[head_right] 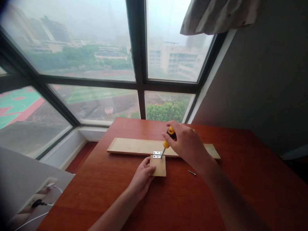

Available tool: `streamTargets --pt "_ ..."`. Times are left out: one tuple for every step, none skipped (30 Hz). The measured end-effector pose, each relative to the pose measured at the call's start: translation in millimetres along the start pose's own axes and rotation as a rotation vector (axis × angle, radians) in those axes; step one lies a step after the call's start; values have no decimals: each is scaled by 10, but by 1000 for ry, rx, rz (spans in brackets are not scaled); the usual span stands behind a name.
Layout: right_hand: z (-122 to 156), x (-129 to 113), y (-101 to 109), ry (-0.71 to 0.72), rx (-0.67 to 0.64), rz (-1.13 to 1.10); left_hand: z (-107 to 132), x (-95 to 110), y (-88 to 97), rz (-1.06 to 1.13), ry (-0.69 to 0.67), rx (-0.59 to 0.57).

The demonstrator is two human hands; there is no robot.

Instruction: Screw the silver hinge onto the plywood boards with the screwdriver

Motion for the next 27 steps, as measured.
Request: streamTargets --pt "2 -2 3 1 3 -9 0 -1 -1 0 1 -2" --pt "4 -3 7 0 5 -19 -1 -2 -1 1 2 -4" --pt "7 -1 10 -4 6 -24 -2 -3 -1 1 2 -6" --pt "9 1 13 -8 6 -27 -3 -3 -1 2 1 -7" --pt "12 3 16 -11 6 -28 -2 -2 -2 3 0 -6" --pt "15 5 18 -14 7 -29 0 -1 -2 3 -1 -6" --pt "19 6 19 -16 6 -31 3 0 -3 2 -1 -4" --pt "22 5 20 -15 7 -32 6 2 -4 0 -1 -3" --pt "26 3 23 -14 8 -34 10 3 -5 -3 -2 -2" --pt "30 -1 25 -12 9 -36 14 5 -6 -4 -3 -1" --pt "35 -8 28 -10 8 -40 17 6 -8 -5 -5 -1" --pt "40 -16 32 -6 5 -45 19 7 -10 -5 -7 -2" --pt "46 -25 34 -4 -2 -50 19 7 -11 -4 -9 -4" --pt "51 -34 36 -4 -11 -58 18 6 -12 -3 -11 -6" --pt "56 -41 36 -5 -24 -65 16 5 -12 -1 -12 -6" --pt "60 -46 36 -6 -34 -71 13 4 -11 1 -13 -6" --pt "62 -48 36 -7 -41 -74 10 2 -11 2 -12 -6" --pt "63 -46 37 -7 -44 -72 6 0 -10 2 -9 -7" --pt "62 -42 36 -6 -45 -67 3 -2 -10 2 -7 -8" --pt "60 -37 35 -5 -45 -63 0 -4 -10 1 -4 -10" --pt "58 -32 33 -3 -45 -63 -2 -4 -10 0 -3 -11" --pt "57 -29 32 -1 -45 -68 -5 -4 -9 -1 -4 -11" --pt "57 -29 30 1 -46 -76 -8 -4 -7 -1 -5 -9" --pt "58 -31 29 5 -46 -86 -10 -5 -6 -1 -7 -7" --pt "60 -37 31 10 -44 -94 -12 -7 -5 0 -8 -6" --pt "63 -45 33 15 -43 -99 -15 -10 -4 1 -11 -5" --pt "66 -54 35 20 -44 -101 -17 -13 -5 2 -14 -5"
Point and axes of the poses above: each hand's wrist, its own z-axis away from the middle knuckle, its own y-axis out of the back of the hand, x = y × z, the point moved 5 cm from there along -z, towards the middle knuckle, and after that the axes turned 15 degrees about x, right-handed, at the moved point
